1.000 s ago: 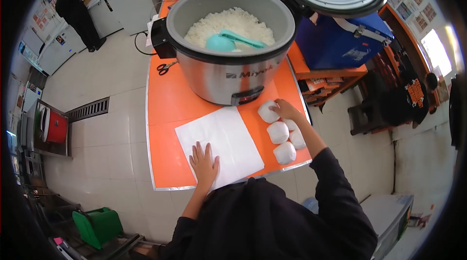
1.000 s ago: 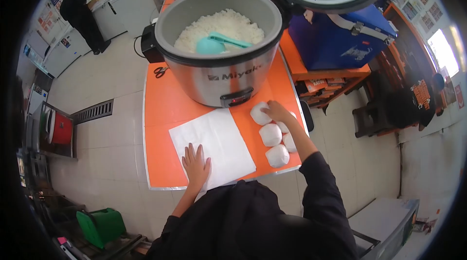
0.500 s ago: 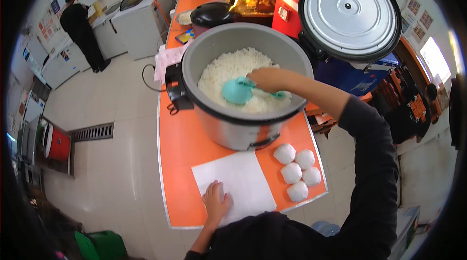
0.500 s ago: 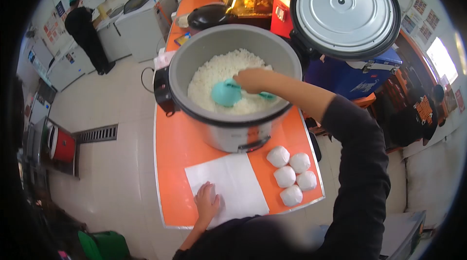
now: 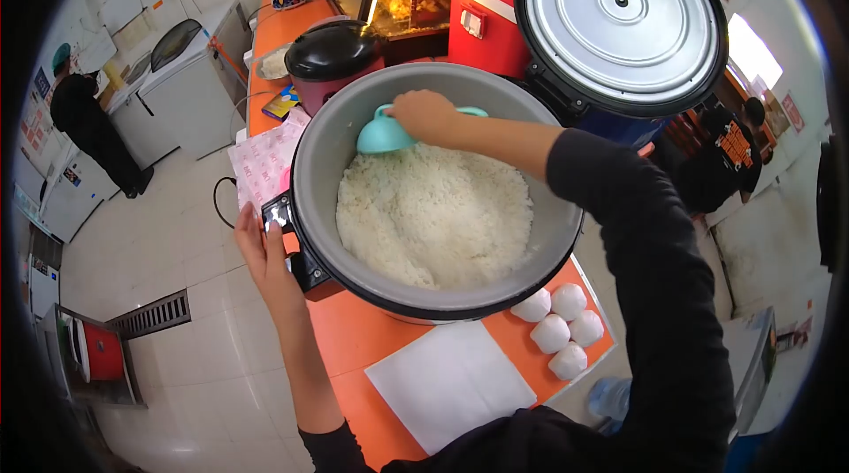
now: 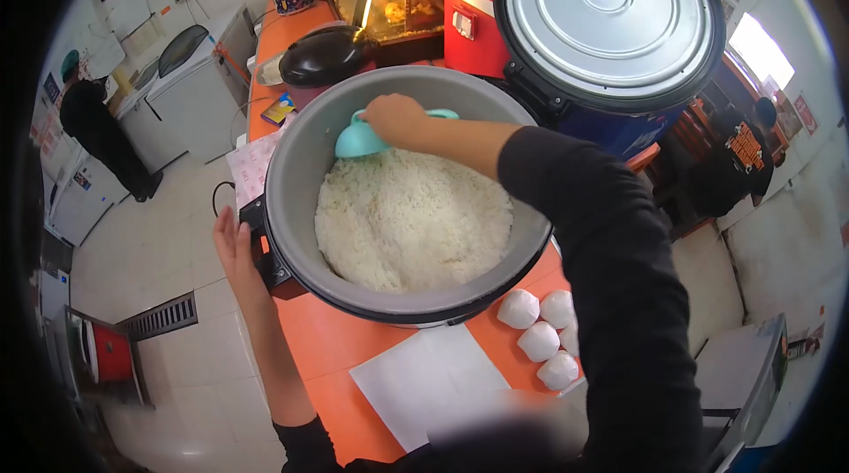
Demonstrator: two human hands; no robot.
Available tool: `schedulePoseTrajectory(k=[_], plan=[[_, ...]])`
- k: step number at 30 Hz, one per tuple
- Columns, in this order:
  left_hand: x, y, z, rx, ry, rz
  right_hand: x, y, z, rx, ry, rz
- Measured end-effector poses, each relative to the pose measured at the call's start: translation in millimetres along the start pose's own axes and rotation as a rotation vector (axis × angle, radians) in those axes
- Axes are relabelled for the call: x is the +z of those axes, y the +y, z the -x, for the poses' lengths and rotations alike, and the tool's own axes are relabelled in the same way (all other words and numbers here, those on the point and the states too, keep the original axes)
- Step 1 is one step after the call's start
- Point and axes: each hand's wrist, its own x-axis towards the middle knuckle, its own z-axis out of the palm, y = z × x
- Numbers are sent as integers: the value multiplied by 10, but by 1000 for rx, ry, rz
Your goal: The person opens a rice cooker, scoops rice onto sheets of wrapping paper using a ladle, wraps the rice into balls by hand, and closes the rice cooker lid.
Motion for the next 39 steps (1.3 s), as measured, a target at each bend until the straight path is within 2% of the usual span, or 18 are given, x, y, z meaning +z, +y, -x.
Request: schedulePoseTrajectory(k=[1,6,9,13,16,21,24,27,31,34,35,38,39], plan=[[34,-50,-56,-78,1,11,-34,-90,-53,-1,-60,-12],[-14,-128,-54,8,-46,31,-344,-583,-125,-38,-354,-154],[-29,-98,-68,24,-69,-29,-272,-808,9,-242,-387,-225],[-15,-58,-62,-19,-79,31,-524,-938,273,-342,-496,-266],[-56,-85,-72,39,-100,-60,-691,-896,557,-347,-565,-277],[-22,-24,-30,11,-71,-28,-772,-566,1054,-289,-749,-398],[-9,1,34,3,-50,-39,-595,-317,1239,-101,-935,-421],[-2,0,74,17,-23,-10,-775,-99,1060,206,-1440,-574],[37,-28,84,16,27,82,-951,-106,788,339,-1052,-448],[31,-20,85,-18,53,73,-426,-255,973,107,-452,-283],[34,-22,69,-20,46,110,-610,-437,1075,132,-402,-394],[34,-53,72,-28,26,165,-579,-330,850,174,-386,-341],[25,-58,76,-20,20,147,-557,-318,786,183,-448,-267]])
